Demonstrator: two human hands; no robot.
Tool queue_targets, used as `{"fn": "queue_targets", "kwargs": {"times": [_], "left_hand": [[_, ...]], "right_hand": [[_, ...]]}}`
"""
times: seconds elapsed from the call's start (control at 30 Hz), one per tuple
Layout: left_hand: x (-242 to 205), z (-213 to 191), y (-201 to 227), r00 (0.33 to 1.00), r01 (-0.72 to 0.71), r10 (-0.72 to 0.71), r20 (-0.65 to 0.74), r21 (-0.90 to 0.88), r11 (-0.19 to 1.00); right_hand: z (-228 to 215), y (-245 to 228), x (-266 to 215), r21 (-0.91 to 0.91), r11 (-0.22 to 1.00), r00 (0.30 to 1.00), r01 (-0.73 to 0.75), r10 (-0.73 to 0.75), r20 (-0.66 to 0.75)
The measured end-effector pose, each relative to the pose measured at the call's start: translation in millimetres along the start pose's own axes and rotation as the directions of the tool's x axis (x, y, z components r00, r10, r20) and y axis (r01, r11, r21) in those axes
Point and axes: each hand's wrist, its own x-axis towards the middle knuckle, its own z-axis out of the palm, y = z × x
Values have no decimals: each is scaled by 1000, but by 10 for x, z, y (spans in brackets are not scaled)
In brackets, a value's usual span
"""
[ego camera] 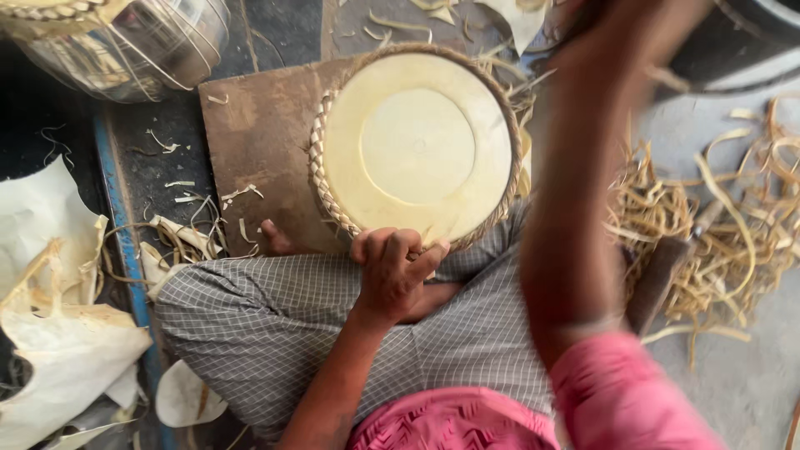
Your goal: The person weaves strips of material around the rim of a drum using a hand tool.
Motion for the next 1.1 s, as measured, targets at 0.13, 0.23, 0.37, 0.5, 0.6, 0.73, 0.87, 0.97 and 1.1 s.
{"fn": "queue_targets", "kwargs": {"times": [0.13,0.23,0.37,0.5,0.6,0.73,0.87,0.97,1.1], "left_hand": [[65,-22,-159,999,-11,14,38,-65,998],[208,-17,-203,1000,3,0,15,-143,990],[166,-28,-258,998,36,-27,58,-154,987],[195,-114,-198,999,15,-15,40,-14,1000],[294,-158,-213,999,-11,12,30,-22,1000],[251,-177,-252,996,40,-27,84,-156,987],[323,-220,-259,994,28,-13,109,-135,991],[326,-288,-268,988,25,-4,151,-138,990],[310,-297,-272,983,49,-14,183,-187,981]], "right_hand": [[-637,-799,-330,-340,932,934,126,4,359],[-567,-831,-1072,-277,949,443,151,185,877],[-257,469,-2110,-592,769,434,241,460,774],[-390,991,-2509,-780,493,691,385,406,598],[-355,631,-2382,-764,569,664,306,447,599],[-359,15,-2047,-802,595,915,-52,351,201],[-221,184,-1638,-710,608,918,355,-85,387],[-203,566,-1670,-185,978,996,-91,90,-12],[-332,699,-1639,276,957,991,-87,111,-71]]}}
